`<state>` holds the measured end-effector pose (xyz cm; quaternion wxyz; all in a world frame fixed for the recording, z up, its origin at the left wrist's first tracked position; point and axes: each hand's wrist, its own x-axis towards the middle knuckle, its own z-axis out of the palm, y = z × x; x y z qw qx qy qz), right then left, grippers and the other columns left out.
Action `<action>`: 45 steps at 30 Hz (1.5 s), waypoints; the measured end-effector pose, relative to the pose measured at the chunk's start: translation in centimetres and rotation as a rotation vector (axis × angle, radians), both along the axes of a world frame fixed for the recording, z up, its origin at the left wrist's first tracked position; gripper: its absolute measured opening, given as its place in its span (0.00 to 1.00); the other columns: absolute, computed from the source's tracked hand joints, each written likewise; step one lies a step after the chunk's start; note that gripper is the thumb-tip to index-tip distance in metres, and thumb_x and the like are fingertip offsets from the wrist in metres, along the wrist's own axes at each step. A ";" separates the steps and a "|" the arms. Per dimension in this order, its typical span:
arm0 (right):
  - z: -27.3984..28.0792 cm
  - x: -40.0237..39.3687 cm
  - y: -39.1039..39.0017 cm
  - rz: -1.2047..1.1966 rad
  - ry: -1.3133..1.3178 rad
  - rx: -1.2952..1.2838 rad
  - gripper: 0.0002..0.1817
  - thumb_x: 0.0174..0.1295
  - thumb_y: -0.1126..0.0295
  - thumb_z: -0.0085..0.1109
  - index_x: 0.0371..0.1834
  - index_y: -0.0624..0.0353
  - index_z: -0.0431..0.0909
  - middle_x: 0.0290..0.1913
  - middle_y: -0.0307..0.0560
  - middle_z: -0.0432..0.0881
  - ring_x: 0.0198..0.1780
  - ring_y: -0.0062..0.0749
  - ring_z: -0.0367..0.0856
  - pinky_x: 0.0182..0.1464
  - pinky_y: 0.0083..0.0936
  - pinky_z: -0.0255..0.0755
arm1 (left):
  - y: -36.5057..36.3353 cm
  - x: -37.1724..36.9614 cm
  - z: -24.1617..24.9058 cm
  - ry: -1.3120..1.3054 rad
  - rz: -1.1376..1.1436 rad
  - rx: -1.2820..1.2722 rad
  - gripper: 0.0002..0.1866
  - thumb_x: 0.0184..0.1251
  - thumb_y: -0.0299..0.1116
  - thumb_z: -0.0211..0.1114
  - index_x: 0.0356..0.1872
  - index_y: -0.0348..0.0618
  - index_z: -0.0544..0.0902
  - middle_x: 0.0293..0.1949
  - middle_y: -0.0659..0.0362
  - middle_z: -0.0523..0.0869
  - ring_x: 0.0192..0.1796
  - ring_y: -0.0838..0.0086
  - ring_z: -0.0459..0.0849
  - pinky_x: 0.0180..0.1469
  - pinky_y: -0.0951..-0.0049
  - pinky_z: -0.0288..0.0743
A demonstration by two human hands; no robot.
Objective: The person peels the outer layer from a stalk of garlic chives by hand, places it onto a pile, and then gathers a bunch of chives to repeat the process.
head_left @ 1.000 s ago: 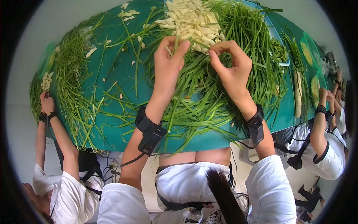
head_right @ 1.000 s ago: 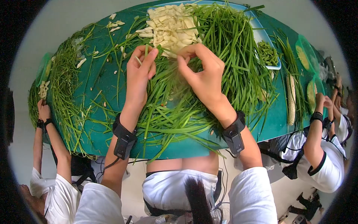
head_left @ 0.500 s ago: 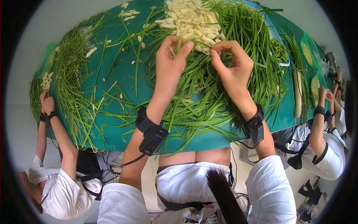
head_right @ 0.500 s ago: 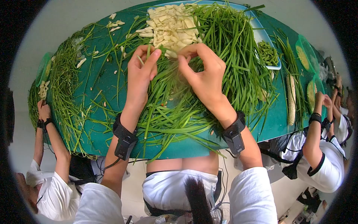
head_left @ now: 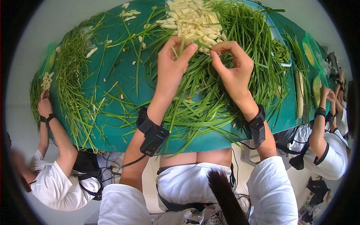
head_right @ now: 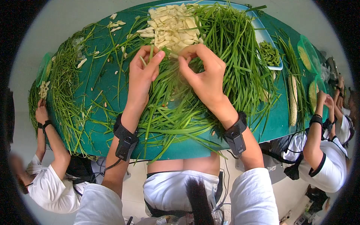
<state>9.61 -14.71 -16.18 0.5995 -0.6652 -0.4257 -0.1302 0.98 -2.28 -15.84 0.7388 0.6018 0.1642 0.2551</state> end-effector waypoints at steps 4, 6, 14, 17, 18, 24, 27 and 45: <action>0.0 -0.1 0.0 -0.001 0.002 -0.003 0.06 0.48 0.82 0.61 0.29 0.65 0.76 0.28 0.43 0.79 0.28 0.25 0.78 0.35 0.19 0.72 | 0.3 -0.1 -0.1 0.038 -0.035 0.034 0.08 0.61 0.32 0.65 0.35 0.40 0.75 0.27 0.68 0.74 0.21 0.90 0.64 0.22 0.86 0.55; -0.1 -0.1 0.0 0.000 0.004 -0.003 0.06 0.48 0.82 0.61 0.29 0.65 0.76 0.28 0.43 0.79 0.28 0.25 0.78 0.35 0.19 0.72 | 0.4 -0.1 -0.2 0.039 -0.047 0.031 0.08 0.60 0.31 0.66 0.34 0.40 0.76 0.29 0.67 0.77 0.25 0.90 0.68 0.24 0.87 0.61; -0.3 0.0 0.0 0.002 0.005 -0.015 0.06 0.48 0.81 0.62 0.29 0.65 0.76 0.28 0.43 0.79 0.29 0.27 0.78 0.35 0.20 0.71 | 0.2 -0.1 -0.4 0.013 -0.082 0.082 0.09 0.59 0.30 0.66 0.35 0.37 0.77 0.33 0.64 0.79 0.38 0.84 0.75 0.44 0.81 0.67; -0.3 0.1 0.0 0.001 0.003 -0.013 0.06 0.48 0.81 0.62 0.30 0.65 0.76 0.28 0.44 0.79 0.29 0.27 0.78 0.35 0.20 0.71 | 0.4 0.0 -0.5 0.015 -0.080 0.121 0.10 0.61 0.33 0.65 0.36 0.37 0.77 0.32 0.65 0.79 0.32 0.86 0.73 0.35 0.84 0.67; -0.2 0.1 0.0 -0.003 0.001 -0.012 0.06 0.48 0.81 0.62 0.30 0.65 0.77 0.28 0.44 0.79 0.29 0.27 0.78 0.35 0.20 0.71 | 0.3 0.0 -0.4 0.015 -0.080 0.121 0.10 0.61 0.33 0.65 0.36 0.37 0.77 0.32 0.65 0.79 0.32 0.86 0.73 0.35 0.84 0.67; -0.3 0.1 0.0 0.008 0.007 -0.006 0.06 0.48 0.81 0.62 0.30 0.65 0.77 0.28 0.44 0.79 0.29 0.27 0.78 0.35 0.20 0.71 | 0.0 -0.1 0.0 -0.001 -0.010 0.045 0.12 0.65 0.37 0.59 0.41 0.37 0.76 0.32 0.64 0.77 0.18 0.89 0.60 0.22 0.86 0.52; -0.3 0.1 0.0 0.007 0.001 -0.008 0.06 0.49 0.81 0.62 0.30 0.65 0.77 0.28 0.44 0.79 0.30 0.28 0.78 0.35 0.20 0.71 | 0.2 -0.2 0.1 0.004 -0.015 0.076 0.13 0.67 0.37 0.56 0.43 0.36 0.76 0.34 0.62 0.79 0.19 0.89 0.61 0.22 0.86 0.53; -0.2 0.3 -0.1 0.008 -0.034 0.015 0.06 0.50 0.82 0.62 0.31 0.65 0.77 0.29 0.45 0.80 0.30 0.30 0.78 0.35 0.21 0.72 | 0.1 -0.2 0.2 -0.009 0.006 0.080 0.14 0.67 0.36 0.55 0.44 0.35 0.78 0.34 0.62 0.78 0.19 0.89 0.60 0.23 0.86 0.52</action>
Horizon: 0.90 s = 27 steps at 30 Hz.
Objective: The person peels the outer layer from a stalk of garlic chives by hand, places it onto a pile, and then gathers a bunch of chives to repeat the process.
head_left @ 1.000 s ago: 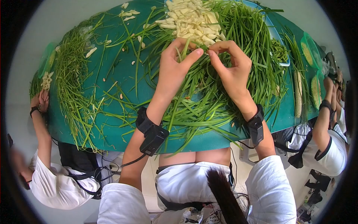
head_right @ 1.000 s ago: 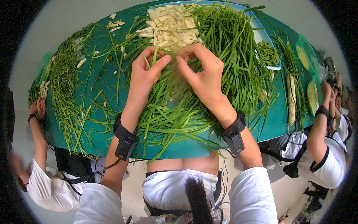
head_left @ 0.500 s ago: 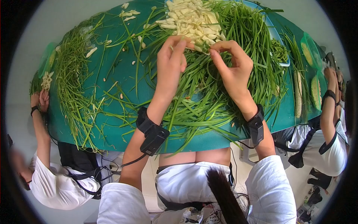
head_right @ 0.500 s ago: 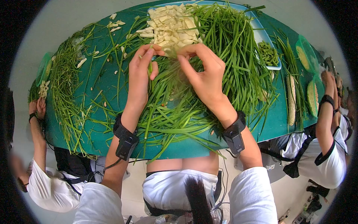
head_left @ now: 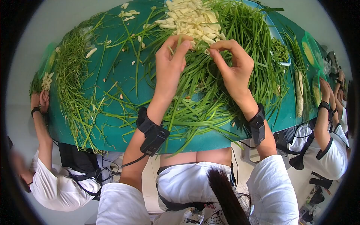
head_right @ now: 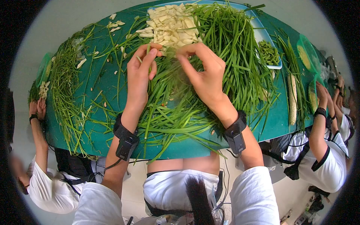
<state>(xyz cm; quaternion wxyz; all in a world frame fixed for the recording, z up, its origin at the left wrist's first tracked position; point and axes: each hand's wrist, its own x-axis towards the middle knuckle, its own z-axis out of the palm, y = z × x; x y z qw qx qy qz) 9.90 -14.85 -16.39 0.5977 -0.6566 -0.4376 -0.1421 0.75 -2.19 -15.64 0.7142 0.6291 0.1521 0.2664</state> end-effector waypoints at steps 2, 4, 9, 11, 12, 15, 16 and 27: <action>0.0 0.1 0.0 0.008 0.002 0.005 0.06 0.50 0.82 0.61 0.31 0.65 0.77 0.28 0.45 0.79 0.30 0.30 0.79 0.35 0.21 0.72 | -0.1 0.1 0.1 0.034 0.008 0.006 0.14 0.66 0.36 0.57 0.44 0.36 0.78 0.33 0.64 0.78 0.19 0.90 0.59 0.23 0.87 0.51; -0.1 0.2 -0.1 0.045 0.013 -0.012 0.07 0.50 0.82 0.61 0.33 0.65 0.78 0.29 0.45 0.80 0.30 0.29 0.79 0.36 0.21 0.72 | -0.1 0.1 0.1 0.038 -0.005 -0.004 0.13 0.65 0.35 0.58 0.44 0.37 0.79 0.32 0.65 0.78 0.19 0.90 0.59 0.23 0.87 0.51; 0.0 -0.1 0.2 0.084 -0.012 -0.058 0.11 0.49 0.81 0.62 0.38 0.63 0.79 0.31 0.46 0.82 0.32 0.29 0.81 0.36 0.21 0.73 | -0.3 0.1 0.0 0.045 -0.040 0.001 0.11 0.63 0.32 0.61 0.43 0.38 0.80 0.30 0.67 0.77 0.19 0.91 0.60 0.22 0.86 0.52; 0.0 -0.2 0.2 0.090 0.005 -0.067 0.13 0.50 0.80 0.62 0.40 0.63 0.79 0.31 0.46 0.83 0.32 0.29 0.82 0.36 0.21 0.73 | -0.3 0.1 0.0 0.033 -0.039 0.022 0.11 0.62 0.32 0.61 0.43 0.38 0.80 0.30 0.68 0.77 0.18 0.91 0.60 0.21 0.86 0.52; 0.0 -0.2 0.2 0.091 0.053 -0.073 0.13 0.50 0.80 0.61 0.41 0.62 0.79 0.31 0.45 0.83 0.32 0.28 0.82 0.36 0.21 0.73 | -0.2 0.1 0.1 0.032 -0.039 0.022 0.11 0.62 0.32 0.61 0.43 0.38 0.80 0.30 0.68 0.77 0.18 0.91 0.60 0.21 0.86 0.52; -0.2 -0.2 0.2 0.098 0.127 -0.081 0.15 0.50 0.80 0.61 0.43 0.62 0.78 0.30 0.45 0.83 0.32 0.28 0.82 0.37 0.21 0.74 | -0.2 -0.1 0.2 0.042 -0.079 0.019 0.11 0.62 0.32 0.62 0.42 0.38 0.80 0.30 0.67 0.78 0.18 0.91 0.61 0.21 0.86 0.52; -0.2 -0.2 0.2 0.100 0.145 -0.080 0.15 0.51 0.80 0.61 0.44 0.62 0.77 0.30 0.44 0.83 0.32 0.27 0.82 0.37 0.21 0.74 | -0.2 -0.1 0.1 0.049 -0.092 0.020 0.11 0.61 0.32 0.62 0.42 0.38 0.80 0.31 0.67 0.78 0.18 0.90 0.61 0.22 0.86 0.53; -0.3 -0.2 -0.1 0.090 0.160 -0.141 0.12 0.56 0.80 0.59 0.45 0.65 0.77 0.32 0.43 0.81 0.33 0.23 0.80 0.38 0.18 0.72 | -0.2 0.0 0.2 0.002 -0.101 0.120 0.09 0.57 0.27 0.65 0.38 0.35 0.81 0.35 0.62 0.83 0.38 0.82 0.78 0.45 0.80 0.70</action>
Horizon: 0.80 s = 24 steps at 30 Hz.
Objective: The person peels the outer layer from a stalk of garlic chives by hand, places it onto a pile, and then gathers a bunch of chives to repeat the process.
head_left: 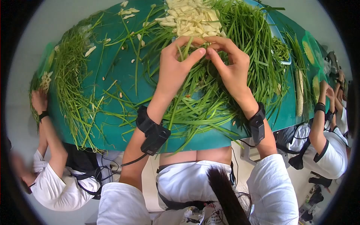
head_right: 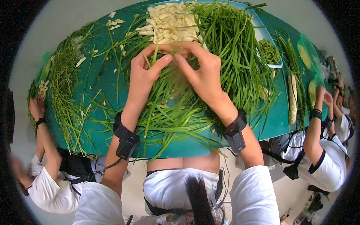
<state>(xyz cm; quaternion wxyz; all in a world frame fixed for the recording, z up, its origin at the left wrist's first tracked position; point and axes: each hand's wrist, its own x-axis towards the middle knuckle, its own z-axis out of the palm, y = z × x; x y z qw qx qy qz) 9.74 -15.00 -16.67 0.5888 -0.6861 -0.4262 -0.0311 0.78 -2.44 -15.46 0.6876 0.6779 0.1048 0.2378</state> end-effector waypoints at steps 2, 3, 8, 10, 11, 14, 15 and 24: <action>0.1 0.2 0.1 0.019 0.025 -0.020 0.12 0.59 0.81 0.56 0.47 0.68 0.76 0.34 0.41 0.80 0.35 0.19 0.77 0.40 0.15 0.71 | 0.0 0.1 -0.1 0.002 0.012 -0.011 0.08 0.57 0.27 0.65 0.37 0.35 0.81 0.34 0.62 0.83 0.38 0.83 0.78 0.45 0.80 0.70; -0.2 0.3 0.2 -0.013 0.027 0.004 0.11 0.56 0.80 0.59 0.43 0.66 0.77 0.32 0.43 0.81 0.33 0.22 0.79 0.38 0.17 0.72 | 0.0 0.2 -0.1 0.002 0.012 -0.011 0.08 0.57 0.27 0.65 0.37 0.35 0.81 0.34 0.62 0.83 0.38 0.83 0.78 0.45 0.80 0.70; -0.2 0.1 0.2 -0.022 0.044 0.044 0.07 0.53 0.78 0.61 0.36 0.65 0.77 0.28 0.44 0.81 0.29 0.24 0.79 0.35 0.19 0.72 | 0.0 0.0 -0.2 0.020 0.015 -0.016 0.08 0.57 0.27 0.65 0.37 0.36 0.80 0.35 0.63 0.82 0.39 0.81 0.78 0.44 0.80 0.70; 0.0 0.2 0.2 0.002 0.045 0.067 0.05 0.54 0.78 0.60 0.33 0.65 0.76 0.27 0.43 0.80 0.29 0.23 0.78 0.34 0.19 0.72 | -0.3 0.3 -0.5 -0.046 0.002 -0.011 0.09 0.57 0.27 0.65 0.38 0.36 0.80 0.36 0.63 0.82 0.39 0.81 0.78 0.44 0.79 0.70; 0.1 0.3 0.2 0.000 0.041 0.071 0.05 0.54 0.78 0.60 0.33 0.65 0.76 0.27 0.43 0.80 0.29 0.23 0.78 0.34 0.19 0.72 | -0.3 0.5 -0.6 -0.110 -0.006 -0.005 0.09 0.57 0.27 0.65 0.38 0.36 0.79 0.36 0.62 0.82 0.39 0.80 0.78 0.44 0.79 0.70; 0.0 0.1 0.2 -0.008 0.049 0.020 0.05 0.55 0.78 0.60 0.33 0.65 0.76 0.27 0.43 0.80 0.28 0.23 0.78 0.33 0.19 0.71 | -0.3 0.7 -0.8 -0.138 0.007 0.134 0.10 0.58 0.27 0.65 0.39 0.35 0.79 0.36 0.61 0.82 0.39 0.80 0.77 0.44 0.78 0.70; 0.1 -0.1 0.2 0.012 0.073 0.039 0.05 0.55 0.78 0.59 0.33 0.65 0.75 0.27 0.43 0.80 0.28 0.23 0.78 0.33 0.18 0.71 | -0.2 0.5 -0.8 -0.131 0.010 0.131 0.10 0.58 0.27 0.65 0.39 0.35 0.79 0.36 0.61 0.82 0.39 0.80 0.77 0.44 0.78 0.70; 0.5 0.0 0.0 0.007 0.149 0.097 0.04 0.60 0.78 0.55 0.35 0.66 0.71 0.25 0.41 0.79 0.26 0.19 0.78 0.30 0.17 0.70 | 0.0 0.2 -1.0 0.060 -0.010 -0.015 0.11 0.59 0.29 0.64 0.40 0.32 0.79 0.35 0.60 0.82 0.38 0.82 0.76 0.43 0.79 0.69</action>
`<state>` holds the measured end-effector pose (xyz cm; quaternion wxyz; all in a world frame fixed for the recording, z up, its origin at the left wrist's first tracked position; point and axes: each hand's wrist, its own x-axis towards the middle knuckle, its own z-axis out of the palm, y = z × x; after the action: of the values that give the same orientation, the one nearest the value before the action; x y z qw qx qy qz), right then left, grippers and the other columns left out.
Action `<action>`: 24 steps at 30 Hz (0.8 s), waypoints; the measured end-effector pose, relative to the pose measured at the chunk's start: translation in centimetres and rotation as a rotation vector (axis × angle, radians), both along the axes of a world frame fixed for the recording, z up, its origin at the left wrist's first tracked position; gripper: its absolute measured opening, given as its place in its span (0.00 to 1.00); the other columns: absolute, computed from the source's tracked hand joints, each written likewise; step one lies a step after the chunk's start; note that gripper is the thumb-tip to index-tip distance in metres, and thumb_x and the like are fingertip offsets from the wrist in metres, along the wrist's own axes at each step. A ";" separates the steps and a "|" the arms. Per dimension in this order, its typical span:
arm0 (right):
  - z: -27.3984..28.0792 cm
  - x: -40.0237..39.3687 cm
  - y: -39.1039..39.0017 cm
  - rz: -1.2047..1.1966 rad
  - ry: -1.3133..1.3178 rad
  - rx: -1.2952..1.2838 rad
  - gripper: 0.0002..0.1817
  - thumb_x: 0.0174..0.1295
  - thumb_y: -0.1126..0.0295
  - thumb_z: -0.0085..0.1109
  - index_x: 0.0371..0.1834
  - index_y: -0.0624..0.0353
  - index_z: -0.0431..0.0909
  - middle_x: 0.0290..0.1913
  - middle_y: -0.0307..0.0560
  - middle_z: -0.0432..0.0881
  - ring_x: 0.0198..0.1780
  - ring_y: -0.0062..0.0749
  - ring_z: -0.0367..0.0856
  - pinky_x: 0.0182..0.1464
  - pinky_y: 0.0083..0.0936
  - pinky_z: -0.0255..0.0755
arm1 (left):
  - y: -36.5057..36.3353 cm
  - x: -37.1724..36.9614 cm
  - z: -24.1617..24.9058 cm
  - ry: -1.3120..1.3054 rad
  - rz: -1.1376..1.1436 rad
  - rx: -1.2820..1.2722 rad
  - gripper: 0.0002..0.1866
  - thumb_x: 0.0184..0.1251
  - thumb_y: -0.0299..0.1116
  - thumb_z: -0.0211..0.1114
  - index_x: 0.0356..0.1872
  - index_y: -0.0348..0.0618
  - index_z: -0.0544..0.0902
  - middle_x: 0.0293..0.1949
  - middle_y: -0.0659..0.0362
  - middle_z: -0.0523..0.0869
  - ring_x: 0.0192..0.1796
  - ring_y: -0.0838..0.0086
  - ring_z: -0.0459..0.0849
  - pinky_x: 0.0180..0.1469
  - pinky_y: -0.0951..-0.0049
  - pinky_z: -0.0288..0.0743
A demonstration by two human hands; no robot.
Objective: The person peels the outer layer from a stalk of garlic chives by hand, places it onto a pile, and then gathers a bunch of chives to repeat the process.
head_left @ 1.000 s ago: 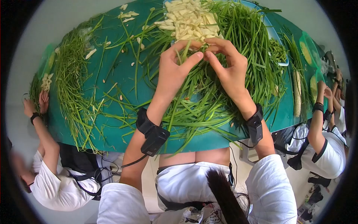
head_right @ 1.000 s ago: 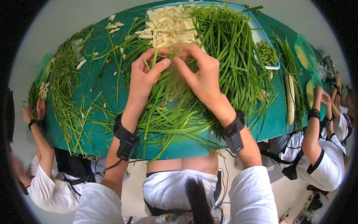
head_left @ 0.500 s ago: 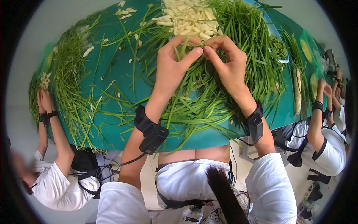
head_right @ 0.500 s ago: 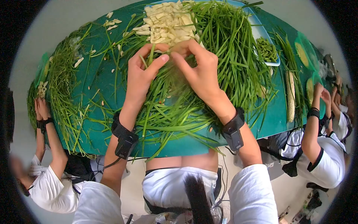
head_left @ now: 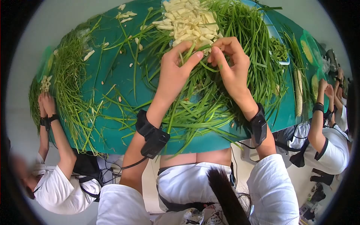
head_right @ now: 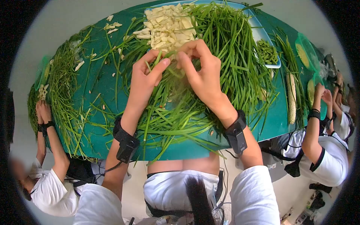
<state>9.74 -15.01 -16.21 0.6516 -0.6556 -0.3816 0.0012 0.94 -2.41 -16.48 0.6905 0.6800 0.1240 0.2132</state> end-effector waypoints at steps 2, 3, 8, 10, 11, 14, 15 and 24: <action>0.0 0.2 -0.2 0.007 -0.005 -0.005 0.03 0.61 0.78 0.53 0.36 0.65 0.70 0.24 0.40 0.78 0.26 0.18 0.77 0.28 0.16 0.69 | -0.2 0.1 0.1 0.017 0.026 0.017 0.11 0.59 0.30 0.65 0.37 0.32 0.79 0.32 0.61 0.82 0.35 0.82 0.74 0.40 0.80 0.68; 0.1 0.3 -0.3 0.000 -0.013 -0.003 0.03 0.61 0.78 0.53 0.36 0.65 0.70 0.24 0.40 0.78 0.26 0.18 0.77 0.28 0.16 0.69 | -0.2 0.2 0.2 0.009 0.019 0.019 0.11 0.59 0.30 0.65 0.37 0.32 0.79 0.32 0.61 0.82 0.35 0.82 0.74 0.40 0.80 0.68; 0.0 0.4 -0.3 0.008 0.054 0.053 0.03 0.62 0.77 0.51 0.36 0.65 0.69 0.24 0.40 0.77 0.25 0.18 0.75 0.27 0.16 0.67 | -0.3 0.0 0.5 0.031 0.002 0.022 0.11 0.58 0.32 0.67 0.34 0.33 0.80 0.27 0.63 0.79 0.30 0.83 0.70 0.36 0.80 0.66; -0.2 0.6 -0.5 0.003 0.034 0.050 0.03 0.62 0.77 0.51 0.36 0.65 0.69 0.24 0.40 0.76 0.25 0.18 0.75 0.28 0.16 0.67 | -0.5 -0.2 0.3 0.013 0.022 0.038 0.11 0.57 0.31 0.67 0.34 0.33 0.80 0.27 0.63 0.79 0.30 0.83 0.71 0.36 0.80 0.67; -0.1 0.7 -0.4 -0.004 0.007 0.051 0.03 0.63 0.77 0.50 0.36 0.65 0.69 0.23 0.40 0.76 0.25 0.18 0.74 0.28 0.15 0.67 | -0.5 -0.2 0.3 -0.013 0.040 0.059 0.11 0.56 0.31 0.68 0.33 0.33 0.80 0.27 0.63 0.79 0.30 0.83 0.71 0.35 0.80 0.67; 0.2 0.3 -0.3 -0.092 0.009 0.043 0.03 0.63 0.76 0.50 0.36 0.66 0.70 0.23 0.38 0.75 0.25 0.18 0.74 0.28 0.15 0.67 | -0.3 0.0 0.2 -0.051 0.014 0.098 0.11 0.56 0.31 0.68 0.32 0.33 0.79 0.26 0.64 0.78 0.29 0.83 0.71 0.35 0.79 0.67; 0.1 0.3 -0.3 -0.100 -0.012 0.017 0.04 0.66 0.75 0.47 0.37 0.65 0.68 0.24 0.40 0.75 0.24 0.18 0.73 0.28 0.15 0.67 | -0.5 0.1 0.1 -0.106 0.023 0.062 0.10 0.56 0.31 0.68 0.31 0.33 0.80 0.25 0.64 0.78 0.29 0.83 0.71 0.34 0.80 0.66; 0.8 3.6 -2.0 -0.281 0.066 0.180 0.05 0.68 0.71 0.46 0.39 0.62 0.68 0.23 0.39 0.75 0.23 0.16 0.69 0.26 0.14 0.64 | 0.4 -0.2 1.0 -0.021 0.060 0.015 0.10 0.58 0.33 0.66 0.34 0.37 0.80 0.18 0.70 0.71 0.16 0.90 0.60 0.20 0.84 0.49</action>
<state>13.39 -17.03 -15.42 0.7136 -0.6411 -0.2633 -0.1024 0.69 -2.03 -15.49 0.6800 0.6787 0.1354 0.2421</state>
